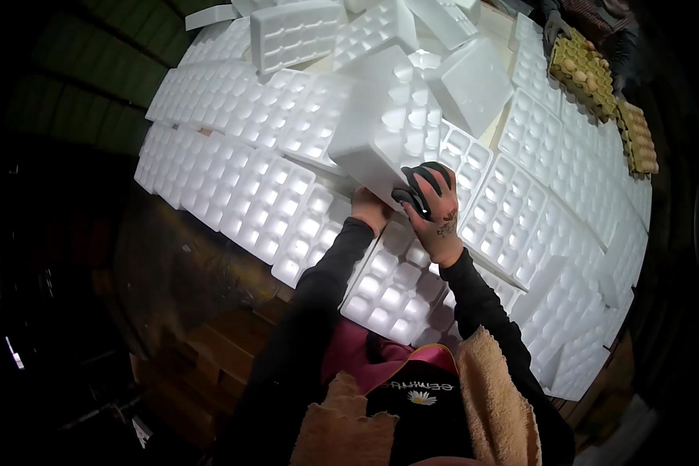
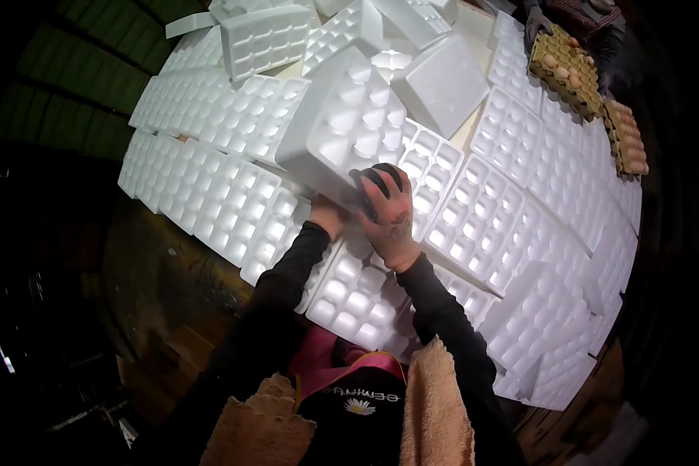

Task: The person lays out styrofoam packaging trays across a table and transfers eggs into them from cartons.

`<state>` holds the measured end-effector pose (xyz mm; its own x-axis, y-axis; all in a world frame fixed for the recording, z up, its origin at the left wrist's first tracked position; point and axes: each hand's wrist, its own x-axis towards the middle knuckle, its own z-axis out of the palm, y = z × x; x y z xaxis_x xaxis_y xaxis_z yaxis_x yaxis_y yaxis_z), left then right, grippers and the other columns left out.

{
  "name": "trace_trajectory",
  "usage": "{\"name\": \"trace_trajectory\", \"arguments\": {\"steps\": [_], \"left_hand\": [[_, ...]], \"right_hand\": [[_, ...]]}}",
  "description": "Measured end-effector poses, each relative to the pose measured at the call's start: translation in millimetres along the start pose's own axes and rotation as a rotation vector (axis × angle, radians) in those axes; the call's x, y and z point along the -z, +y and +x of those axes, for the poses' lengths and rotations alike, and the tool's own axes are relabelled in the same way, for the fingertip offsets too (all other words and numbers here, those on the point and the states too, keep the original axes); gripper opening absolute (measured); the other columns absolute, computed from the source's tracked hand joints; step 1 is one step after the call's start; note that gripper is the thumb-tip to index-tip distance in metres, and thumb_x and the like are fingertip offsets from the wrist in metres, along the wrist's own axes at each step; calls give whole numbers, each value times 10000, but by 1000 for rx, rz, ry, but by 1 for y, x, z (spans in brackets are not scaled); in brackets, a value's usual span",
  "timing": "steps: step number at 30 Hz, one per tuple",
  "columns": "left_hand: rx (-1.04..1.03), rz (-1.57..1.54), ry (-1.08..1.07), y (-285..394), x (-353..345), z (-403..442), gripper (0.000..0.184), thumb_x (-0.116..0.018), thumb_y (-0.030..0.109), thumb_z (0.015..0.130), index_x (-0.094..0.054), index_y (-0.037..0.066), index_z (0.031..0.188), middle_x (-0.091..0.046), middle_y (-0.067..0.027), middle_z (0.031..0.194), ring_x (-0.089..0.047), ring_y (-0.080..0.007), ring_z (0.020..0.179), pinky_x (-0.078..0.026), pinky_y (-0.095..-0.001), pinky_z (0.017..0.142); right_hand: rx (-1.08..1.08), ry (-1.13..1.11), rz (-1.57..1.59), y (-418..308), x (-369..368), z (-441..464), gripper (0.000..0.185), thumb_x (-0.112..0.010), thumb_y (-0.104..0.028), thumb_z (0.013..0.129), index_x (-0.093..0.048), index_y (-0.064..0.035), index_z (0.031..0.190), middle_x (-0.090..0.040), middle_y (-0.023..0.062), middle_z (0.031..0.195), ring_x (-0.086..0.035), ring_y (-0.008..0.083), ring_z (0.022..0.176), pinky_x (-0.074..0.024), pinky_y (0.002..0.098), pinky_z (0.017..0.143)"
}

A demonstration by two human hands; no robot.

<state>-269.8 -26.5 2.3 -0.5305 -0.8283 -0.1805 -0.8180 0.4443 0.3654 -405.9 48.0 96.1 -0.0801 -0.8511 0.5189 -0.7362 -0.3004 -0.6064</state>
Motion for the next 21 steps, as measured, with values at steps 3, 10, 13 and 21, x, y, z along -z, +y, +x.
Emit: {"name": "trace_trajectory", "arguments": {"steps": [3, 10, 13, 21], "left_hand": [[-18, 188, 274, -35, 31, 16, 337, -565, 377, 836, -669, 156, 1067, -639, -72, 1150, -540, -290, 1145, -389, -468, 960], [95, 139, 439, -137, -3, 65, 525, -461, 478, 873, -539, 193, 1306, -503, -52, 1364, -316, -297, 1351, -194, -569, 1076], [129, 410, 59, -114, 44, 53, 594, -455, 490, 874, -496, 143, 1354, -482, -82, 1377, -283, -321, 1362, -137, -524, 1119], [49, -527, 200, -161, 10, 48, 392, -544, 362, 903, -588, 81, 1173, -629, -85, 1106, -529, -261, 1129, -368, -444, 996]], "right_hand": [[-13, 59, 111, 5, -32, 12, 503, -748, -41, 660, -583, -19, 1135, -568, 173, 1140, -490, 406, 1118, -432, 460, 935], [133, -119, -225, 10, -78, 18, 439, -720, -129, 686, -598, -114, 1107, -553, 91, 1043, -498, 328, 1054, -418, 464, 900], [147, -153, -262, 3, -79, 23, 417, -702, -145, 711, -601, -115, 1115, -556, 94, 1056, -495, 324, 1062, -419, 461, 901], [74, 3, -25, -3, -35, 20, 422, -737, -115, 702, -609, -107, 1104, -545, 92, 1078, -489, 352, 1086, -425, 486, 919]]}}
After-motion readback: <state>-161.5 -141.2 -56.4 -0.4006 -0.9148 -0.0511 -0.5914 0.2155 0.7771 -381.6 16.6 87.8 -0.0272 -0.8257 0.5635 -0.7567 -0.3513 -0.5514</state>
